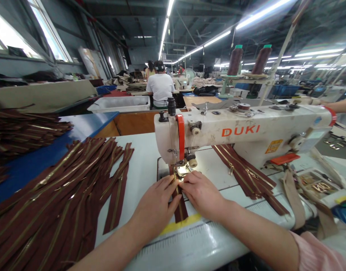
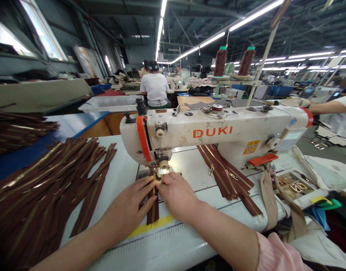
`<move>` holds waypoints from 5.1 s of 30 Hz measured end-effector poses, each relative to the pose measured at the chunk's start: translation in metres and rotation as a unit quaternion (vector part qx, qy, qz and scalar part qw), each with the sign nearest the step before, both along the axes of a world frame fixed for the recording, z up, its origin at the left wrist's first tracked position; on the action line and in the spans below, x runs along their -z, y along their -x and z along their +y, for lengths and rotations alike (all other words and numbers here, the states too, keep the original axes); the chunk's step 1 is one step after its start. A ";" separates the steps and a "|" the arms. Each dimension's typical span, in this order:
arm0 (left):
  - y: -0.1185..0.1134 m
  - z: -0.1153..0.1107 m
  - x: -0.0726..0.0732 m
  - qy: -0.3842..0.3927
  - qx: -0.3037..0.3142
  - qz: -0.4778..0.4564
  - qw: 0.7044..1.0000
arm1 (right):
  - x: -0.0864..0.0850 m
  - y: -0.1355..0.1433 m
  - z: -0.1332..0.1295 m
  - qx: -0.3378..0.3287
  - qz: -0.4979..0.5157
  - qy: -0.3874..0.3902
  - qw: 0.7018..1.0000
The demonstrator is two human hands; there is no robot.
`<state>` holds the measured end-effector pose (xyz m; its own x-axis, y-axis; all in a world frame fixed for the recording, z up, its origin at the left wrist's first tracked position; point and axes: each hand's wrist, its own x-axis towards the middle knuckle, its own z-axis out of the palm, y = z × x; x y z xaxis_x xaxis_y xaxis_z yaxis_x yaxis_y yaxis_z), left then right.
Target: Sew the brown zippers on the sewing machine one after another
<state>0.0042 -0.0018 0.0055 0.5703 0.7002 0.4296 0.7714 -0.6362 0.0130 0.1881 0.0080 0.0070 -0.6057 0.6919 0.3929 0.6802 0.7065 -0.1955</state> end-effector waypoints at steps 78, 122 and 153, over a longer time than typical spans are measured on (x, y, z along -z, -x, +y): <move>0.004 -0.043 -0.015 0.132 0.116 -0.031 0.984 | -0.002 -0.019 -0.072 -0.017 -0.017 0.051 0.998; 0.009 -0.052 -0.010 0.045 0.127 -0.013 0.991 | -0.008 -0.033 -0.043 -0.085 0.072 0.080 0.991; 0.010 -0.051 -0.005 0.057 0.121 -0.002 0.991 | -0.003 -0.005 -0.017 -0.003 0.009 0.010 1.000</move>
